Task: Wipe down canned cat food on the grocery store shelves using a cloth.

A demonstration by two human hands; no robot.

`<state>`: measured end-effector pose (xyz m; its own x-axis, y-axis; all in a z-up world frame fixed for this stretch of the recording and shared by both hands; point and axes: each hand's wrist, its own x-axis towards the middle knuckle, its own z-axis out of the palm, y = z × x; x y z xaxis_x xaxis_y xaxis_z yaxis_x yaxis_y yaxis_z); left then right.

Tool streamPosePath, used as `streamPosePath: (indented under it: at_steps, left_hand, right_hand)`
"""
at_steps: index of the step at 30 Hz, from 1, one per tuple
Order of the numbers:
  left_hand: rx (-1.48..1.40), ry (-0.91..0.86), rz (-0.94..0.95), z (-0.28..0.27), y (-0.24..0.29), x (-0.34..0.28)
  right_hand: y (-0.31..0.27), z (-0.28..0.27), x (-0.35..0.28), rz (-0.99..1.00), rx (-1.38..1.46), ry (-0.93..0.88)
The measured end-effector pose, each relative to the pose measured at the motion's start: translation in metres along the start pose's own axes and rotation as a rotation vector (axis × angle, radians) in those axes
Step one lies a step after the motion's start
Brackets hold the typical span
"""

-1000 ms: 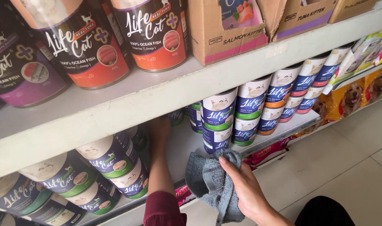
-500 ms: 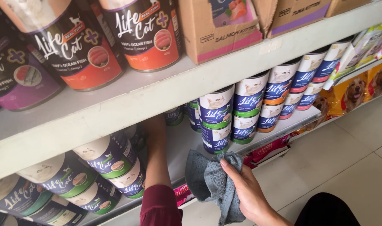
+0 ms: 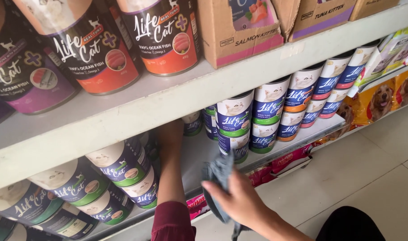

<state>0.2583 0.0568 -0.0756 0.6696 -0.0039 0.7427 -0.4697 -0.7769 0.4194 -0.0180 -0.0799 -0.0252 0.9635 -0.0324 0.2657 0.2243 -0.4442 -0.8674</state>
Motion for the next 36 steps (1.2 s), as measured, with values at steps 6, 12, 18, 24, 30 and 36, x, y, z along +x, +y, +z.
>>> streamPosePath:
  at_steps: [6,12,18,24,30,36]
  left_hand:
    - [-0.062,-0.113,-0.086,-0.017,0.002,-0.004]
    - [-0.174,-0.007,-0.118,-0.025,0.026,-0.008]
    - [-0.251,0.103,-0.166,-0.054,0.042,-0.015]
    - [-0.323,0.196,-0.195,-0.081,0.064,-0.023]
    - [-0.413,0.359,-0.2,-0.094,0.083,-0.002]
    - [-0.358,0.452,-0.11,-0.08,0.072,-0.01]
  right_hand:
    - [-0.061,0.03,0.088,-0.08,-0.52,0.032]
    - [0.0,0.054,0.131,-0.138,-0.649,0.157]
    - [-0.008,0.056,0.13,-0.031,-0.782,0.121]
    - [0.023,0.072,0.141,-0.044,-0.835,0.107]
    - [0.063,0.089,0.163,-0.05,-0.948,0.126]
    - [0.047,0.082,0.178,-0.097,-1.01,0.113]
